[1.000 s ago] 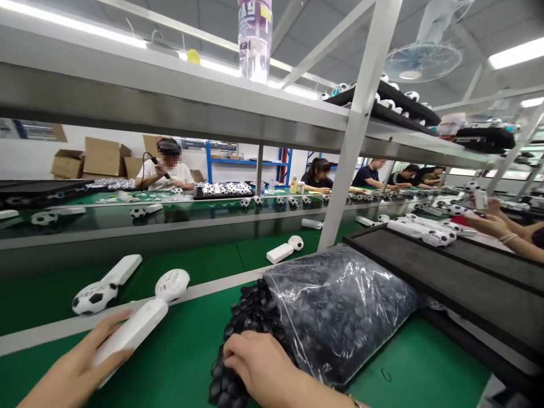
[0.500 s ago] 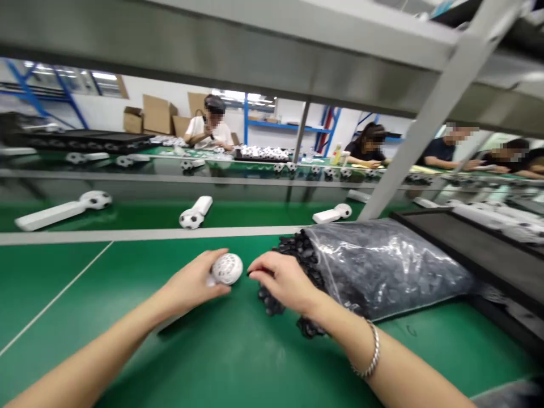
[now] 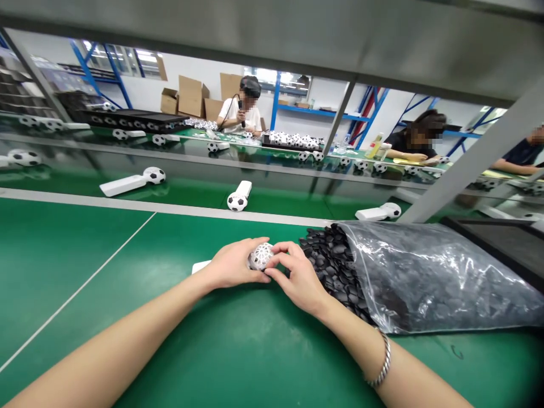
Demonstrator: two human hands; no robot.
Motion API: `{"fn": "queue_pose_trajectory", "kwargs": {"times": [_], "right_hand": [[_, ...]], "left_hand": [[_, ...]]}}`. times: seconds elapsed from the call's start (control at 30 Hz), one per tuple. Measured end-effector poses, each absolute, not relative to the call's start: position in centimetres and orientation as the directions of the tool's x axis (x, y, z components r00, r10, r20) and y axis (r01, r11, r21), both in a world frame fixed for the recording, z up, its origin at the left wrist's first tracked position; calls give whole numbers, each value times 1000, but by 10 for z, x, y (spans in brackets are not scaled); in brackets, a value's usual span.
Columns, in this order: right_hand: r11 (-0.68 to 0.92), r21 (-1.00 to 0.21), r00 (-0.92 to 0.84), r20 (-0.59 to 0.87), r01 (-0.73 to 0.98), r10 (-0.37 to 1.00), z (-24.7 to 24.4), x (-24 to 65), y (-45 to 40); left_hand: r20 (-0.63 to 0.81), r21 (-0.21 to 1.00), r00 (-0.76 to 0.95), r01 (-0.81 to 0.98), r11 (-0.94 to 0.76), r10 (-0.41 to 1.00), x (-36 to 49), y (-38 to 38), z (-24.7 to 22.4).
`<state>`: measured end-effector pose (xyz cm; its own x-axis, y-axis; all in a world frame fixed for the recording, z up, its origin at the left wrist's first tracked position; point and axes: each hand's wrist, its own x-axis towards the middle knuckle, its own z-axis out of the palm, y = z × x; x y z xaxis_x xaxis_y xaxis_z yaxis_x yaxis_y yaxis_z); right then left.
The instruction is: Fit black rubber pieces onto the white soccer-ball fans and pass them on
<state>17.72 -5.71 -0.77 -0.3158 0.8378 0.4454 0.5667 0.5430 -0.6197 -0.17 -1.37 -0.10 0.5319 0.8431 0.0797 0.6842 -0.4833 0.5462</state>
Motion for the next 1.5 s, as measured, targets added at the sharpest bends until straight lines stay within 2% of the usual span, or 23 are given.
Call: {"fn": "queue_pose_trajectory", "kwargs": {"times": [0.17,0.3,0.5,0.7,0.83,1.1,1.27,1.4,1.5], "right_hand": [[518,-630,-274,447,579,851,-15,173,-54],[442,-716,-226,382,540,896,-20,172,-51],[410,-746,-271,310,524,911,-17,174,-49],[325,-815,-243,233,480,942,-15,186,-41],[379,-774,-301,253,507,920,-17,185,-41],[419,-715,-284,309,560,908,-23,177,-49],[425,-697,-306,298,577,904,-11,192,-40],[408,-554,-250,340,726,906,0,216,-35],[388,-429,-316,231,816,920,1,221,-40]], "left_hand": [[77,565,529,676,-474,845,-3,-10,-4],[56,574,547,667,-475,835,-4,-9,-2],[72,589,535,658,-469,842,-1,-13,1],[53,571,446,720,-393,894,4,-16,0],[62,587,462,700,-407,885,5,-17,0],[57,568,445,722,-395,894,8,-21,3],[26,569,462,722,-393,886,3,-16,-2],[4,552,491,725,-411,871,-2,-11,-4],[82,449,534,734,-510,841,-3,-10,-3]]}}
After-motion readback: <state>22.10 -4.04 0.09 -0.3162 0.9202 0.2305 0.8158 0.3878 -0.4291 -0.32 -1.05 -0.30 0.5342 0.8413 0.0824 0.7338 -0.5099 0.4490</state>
